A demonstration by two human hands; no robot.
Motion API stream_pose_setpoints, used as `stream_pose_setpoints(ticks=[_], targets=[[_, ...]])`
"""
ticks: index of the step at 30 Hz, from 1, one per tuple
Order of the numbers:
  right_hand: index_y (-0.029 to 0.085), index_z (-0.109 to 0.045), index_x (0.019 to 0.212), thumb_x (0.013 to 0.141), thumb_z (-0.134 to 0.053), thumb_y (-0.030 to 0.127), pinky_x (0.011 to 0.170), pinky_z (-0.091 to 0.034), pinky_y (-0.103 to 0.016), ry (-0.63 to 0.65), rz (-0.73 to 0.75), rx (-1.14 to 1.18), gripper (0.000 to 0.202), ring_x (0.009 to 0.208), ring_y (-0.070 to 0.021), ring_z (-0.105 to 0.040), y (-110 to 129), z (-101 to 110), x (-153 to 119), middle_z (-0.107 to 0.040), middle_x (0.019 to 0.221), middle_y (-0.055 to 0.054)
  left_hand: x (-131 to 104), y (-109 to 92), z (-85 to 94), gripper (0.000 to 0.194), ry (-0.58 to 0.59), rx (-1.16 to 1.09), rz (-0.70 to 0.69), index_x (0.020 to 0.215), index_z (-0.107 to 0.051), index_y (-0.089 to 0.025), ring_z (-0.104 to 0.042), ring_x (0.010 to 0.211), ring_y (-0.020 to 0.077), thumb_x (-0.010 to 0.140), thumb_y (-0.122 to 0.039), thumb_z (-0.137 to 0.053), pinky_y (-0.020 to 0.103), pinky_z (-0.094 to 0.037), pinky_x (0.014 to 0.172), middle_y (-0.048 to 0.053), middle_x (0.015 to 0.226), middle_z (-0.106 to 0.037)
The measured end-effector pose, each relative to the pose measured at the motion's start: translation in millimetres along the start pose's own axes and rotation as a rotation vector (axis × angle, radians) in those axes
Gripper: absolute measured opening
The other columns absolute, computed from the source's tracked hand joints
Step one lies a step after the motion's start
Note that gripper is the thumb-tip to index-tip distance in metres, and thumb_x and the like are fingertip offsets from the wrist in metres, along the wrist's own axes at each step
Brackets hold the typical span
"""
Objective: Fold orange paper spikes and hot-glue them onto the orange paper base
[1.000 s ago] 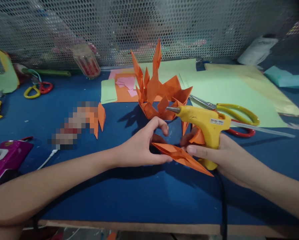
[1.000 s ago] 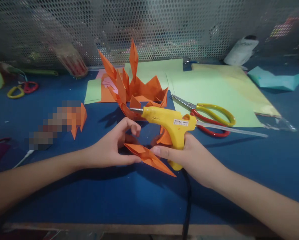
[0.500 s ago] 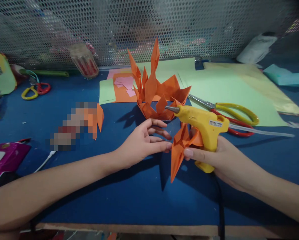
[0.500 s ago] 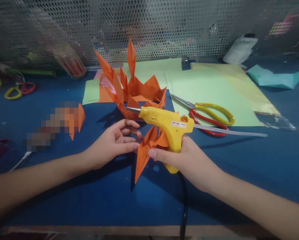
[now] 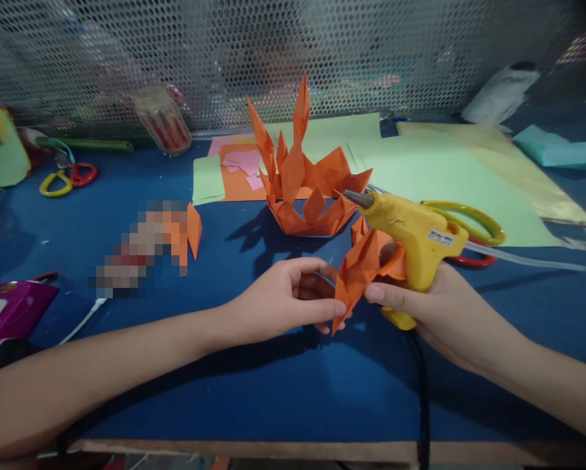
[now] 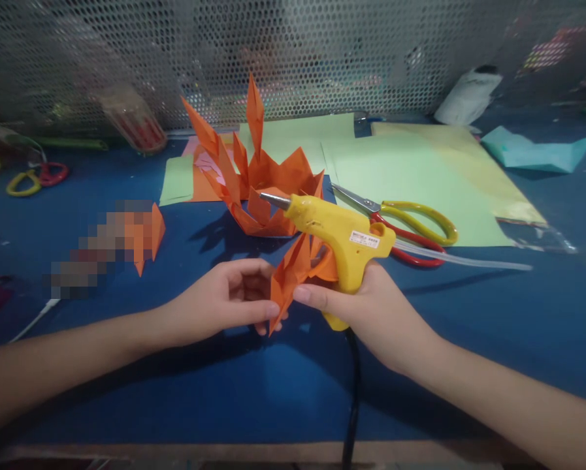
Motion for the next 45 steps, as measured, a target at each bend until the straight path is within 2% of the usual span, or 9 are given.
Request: stream_pose_setpoints(ticks=[4, 11, 18, 20, 25, 29, 33, 38, 45], targets=[[0.029, -0.068, 0.085, 0.059, -0.082, 0.023, 0.063, -0.052, -0.018, 0.019, 0.013, -0.049, 0.03, 0.072, -0.0121, -0.064, 1.0, -0.1, -1.2, -0.07, 0.08, 0.007, -0.8, -0.7, 3.2, 0.012, -0.035, 0.048, 0.011, 0.082, -0.054, -0.014, -0.059, 0.055, 0.0079, 0.077, -0.012, -0.064, 0.018, -0.045, 0.051, -0.001, 0.066, -0.065], [0.027, -0.069, 0.085, 0.058, -0.083, 0.026, 0.064, -0.053, -0.02, 0.044, 0.044, -0.144, 0.03, 0.073, -0.0136, -0.065, 5.9, -2.5, 0.5, -0.073, 0.083, 0.005, 0.8, 0.4, 3.7, 0.014, -0.025, -0.049, 0.001, 0.083, -0.054, -0.014, -0.06, 0.055, 0.0075, 0.075, -0.008, -0.064, 0.016, -0.046, 0.048, -0.001, 0.065, -0.066], [0.027, -0.067, 0.09, 0.061, -0.081, 0.029, 0.068, -0.053, -0.024, -0.015, 0.064, -0.155, 0.032, 0.078, -0.0166, -0.065, 7.4, 2.8, -0.9, -0.073, 0.09, 0.002, 0.4, -1.4, 5.8, 0.014, -0.045, 0.025, -0.016, 0.084, -0.055, -0.014, -0.06, 0.056, 0.0086, 0.074, -0.013, -0.065, 0.017, -0.045, 0.049, 0.0, 0.067, -0.066], [0.025, -0.067, 0.088, 0.059, -0.082, 0.033, 0.066, -0.054, -0.027, -0.048, 0.053, -0.163, 0.033, 0.075, -0.018, -0.065, 7.3, 4.1, -1.3, -0.073, 0.086, 0.0, -0.6, -0.4, 6.9, 0.015, -0.064, 0.068, -0.001, 0.084, -0.055, -0.014, -0.059, 0.055, 0.0084, 0.074, -0.014, -0.066, 0.018, -0.045, 0.05, 0.0, 0.065, -0.065], [0.02, -0.069, 0.081, 0.047, -0.082, 0.052, 0.057, -0.052, -0.031, -0.225, 0.075, -0.253, 0.048, 0.065, -0.0207, -0.062, 13.3, 10.8, -0.7, -0.067, 0.066, -0.002, -2.4, -0.9, 7.3, 0.016, -0.085, 0.137, -0.01, 0.084, -0.055, -0.014, -0.061, 0.059, 0.0095, 0.072, -0.014, -0.066, 0.02, -0.047, 0.057, 0.0, 0.065, -0.065], [0.02, -0.068, 0.075, 0.046, -0.079, 0.058, 0.052, -0.049, -0.029, -0.252, 0.081, -0.298, 0.049, 0.06, -0.019, -0.059, 14.5, 8.6, 1.3, -0.063, 0.058, -0.001, -3.0, 0.0, 6.7, 0.015, -0.08, 0.146, -0.024, 0.083, -0.055, -0.015, -0.061, 0.058, 0.0097, 0.072, -0.013, -0.065, 0.021, -0.048, 0.058, 0.0, 0.065, -0.064], [0.02, -0.067, 0.073, 0.048, -0.079, 0.056, 0.049, -0.048, -0.028, -0.241, 0.077, -0.325, 0.045, 0.057, -0.0174, -0.057, 13.7, 11.2, -0.9, -0.062, 0.058, 0.0, -3.3, 1.0, 5.3, 0.015, -0.066, 0.124, -0.029, 0.083, -0.056, -0.015, -0.061, 0.059, 0.0096, 0.073, -0.013, -0.066, 0.022, -0.05, 0.06, 0.0, 0.066, -0.064], [0.021, -0.064, 0.076, 0.058, -0.079, 0.043, 0.049, -0.047, -0.024, -0.11, 0.038, -0.344, 0.032, 0.056, -0.014, -0.056, 7.4, 8.2, -2.5, -0.065, 0.066, 0.002, -2.1, -1.0, 1.3, 0.014, -0.017, 0.071, -0.032, 0.084, -0.057, -0.013, -0.06, 0.06, 0.0089, 0.074, -0.013, -0.067, 0.021, -0.05, 0.061, 0.0, 0.068, -0.064], [0.023, -0.062, 0.084, 0.062, -0.079, 0.04, 0.054, -0.049, -0.023, -0.125, 0.064, -0.338, 0.032, 0.063, -0.0136, -0.056, 8.9, 14.1, -4.1, -0.065, 0.073, 0.003, 2.9, -1.6, 1.5, 0.016, 0.035, -0.122, -0.03, 0.087, -0.064, -0.011, -0.061, 0.068, 0.0096, 0.075, -0.019, -0.071, 0.023, -0.054, 0.063, 0.001, 0.077, -0.065]])
Point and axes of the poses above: each hand's wrist, its own x-axis towards the middle knuckle, its own z-axis out of the back of the hand, y = z × x, the point moved 10 cm from there along x, towards the middle knuckle
